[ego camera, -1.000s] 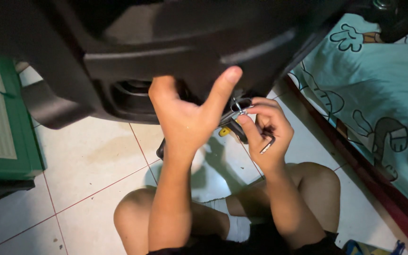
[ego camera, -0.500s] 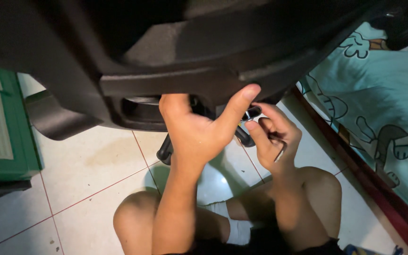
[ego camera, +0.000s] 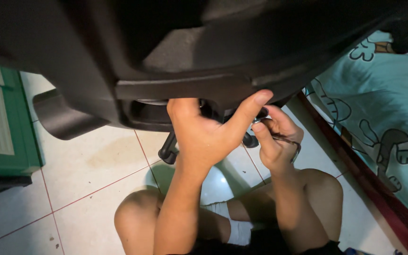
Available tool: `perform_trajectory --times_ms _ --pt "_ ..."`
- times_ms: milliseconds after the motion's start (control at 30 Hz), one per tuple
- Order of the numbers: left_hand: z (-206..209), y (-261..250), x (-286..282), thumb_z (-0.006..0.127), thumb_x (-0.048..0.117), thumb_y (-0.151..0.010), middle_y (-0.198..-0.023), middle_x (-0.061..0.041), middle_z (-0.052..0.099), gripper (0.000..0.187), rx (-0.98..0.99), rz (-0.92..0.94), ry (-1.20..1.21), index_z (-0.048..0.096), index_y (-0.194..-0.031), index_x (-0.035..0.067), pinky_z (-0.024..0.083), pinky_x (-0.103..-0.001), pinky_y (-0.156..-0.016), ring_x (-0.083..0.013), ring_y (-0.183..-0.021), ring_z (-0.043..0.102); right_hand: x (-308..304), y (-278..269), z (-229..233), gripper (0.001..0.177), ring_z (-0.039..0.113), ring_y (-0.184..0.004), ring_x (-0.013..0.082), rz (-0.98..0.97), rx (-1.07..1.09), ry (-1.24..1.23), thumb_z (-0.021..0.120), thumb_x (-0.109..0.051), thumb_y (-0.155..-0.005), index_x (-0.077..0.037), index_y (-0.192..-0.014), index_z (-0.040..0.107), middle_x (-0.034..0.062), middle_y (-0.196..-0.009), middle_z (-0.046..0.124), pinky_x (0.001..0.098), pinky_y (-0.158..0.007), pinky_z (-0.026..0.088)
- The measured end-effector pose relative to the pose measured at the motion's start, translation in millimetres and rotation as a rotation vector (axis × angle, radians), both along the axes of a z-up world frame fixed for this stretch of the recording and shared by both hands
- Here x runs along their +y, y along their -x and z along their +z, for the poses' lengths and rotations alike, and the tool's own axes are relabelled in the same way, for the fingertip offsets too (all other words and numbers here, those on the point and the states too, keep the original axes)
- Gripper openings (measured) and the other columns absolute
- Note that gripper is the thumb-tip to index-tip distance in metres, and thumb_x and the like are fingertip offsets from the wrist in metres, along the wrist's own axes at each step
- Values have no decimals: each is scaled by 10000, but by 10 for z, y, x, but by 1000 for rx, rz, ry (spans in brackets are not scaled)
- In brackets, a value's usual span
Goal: The person assembles an office chair by attaching the seat to the base using an Allen key. They insert bolts and tighten them while sitting on the floor, working on the underside of the chair.
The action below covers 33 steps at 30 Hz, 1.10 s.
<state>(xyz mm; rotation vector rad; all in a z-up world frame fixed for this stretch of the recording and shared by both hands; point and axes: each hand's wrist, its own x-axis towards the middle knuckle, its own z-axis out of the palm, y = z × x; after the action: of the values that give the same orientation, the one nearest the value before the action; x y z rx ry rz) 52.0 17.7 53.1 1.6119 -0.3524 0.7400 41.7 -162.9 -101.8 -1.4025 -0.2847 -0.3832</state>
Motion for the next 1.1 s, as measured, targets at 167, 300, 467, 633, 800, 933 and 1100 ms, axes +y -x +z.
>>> perform_trajectory --times_ms 167,300,467,633,800,933,1100 --pt "2 26 8 929 189 -894 -914 -39 777 275 33 -24 15 720 -989 38 611 -220 -783 -120 -799 773 37 -25 -114 411 679 -943 150 -1 -82 -31 655 2 -1013 72 -1398 528 163 -1186 696 282 -874 555" --pt "9 21 14 926 196 -880 -909 -38 782 281 45 -36 13 722 -985 36 623 -214 -770 -114 -786 785 61 -40 -107 422 658 -923 140 -25 -105 -31 655 0 -1016 61 -1414 528 174 -1237 673 268 -846 536" --pt "16 34 -2 919 190 -891 -901 -34 780 264 46 -54 33 723 -978 37 620 -213 -765 -116 -781 784 150 54 60 369 662 -917 129 -99 -95 0 652 15 -1024 41 -1367 518 167 -1206 679 258 -833 534" --pt "6 51 -39 923 182 -897 -884 -25 778 248 32 -48 3 731 -970 43 611 -214 -740 -108 -756 772 382 133 260 215 487 -709 54 -408 -154 198 709 44 -1044 -17 -1197 570 22 -904 584 215 -701 430" --pt "-21 63 -95 919 168 -910 -898 -40 758 255 1 -71 23 723 -991 26 598 -227 -752 -115 -773 736 403 146 454 198 483 -667 90 -627 -269 434 764 61 -926 -32 -1066 658 120 -1148 665 227 -576 404" --pt "-33 73 -137 919 153 -902 -932 -50 750 275 11 -62 40 709 -1006 10 591 -235 -786 -123 -810 726 315 192 537 243 456 -653 106 -578 -268 495 808 51 -876 -10 -1073 679 68 -996 679 246 -625 398" --pt "1 74 -162 909 139 -920 -949 -51 755 258 39 -76 34 712 -1019 4 593 -241 -806 -122 -834 730 297 151 530 184 465 -637 79 -552 -276 407 788 52 -912 17 -1073 706 80 -935 705 247 -623 419"
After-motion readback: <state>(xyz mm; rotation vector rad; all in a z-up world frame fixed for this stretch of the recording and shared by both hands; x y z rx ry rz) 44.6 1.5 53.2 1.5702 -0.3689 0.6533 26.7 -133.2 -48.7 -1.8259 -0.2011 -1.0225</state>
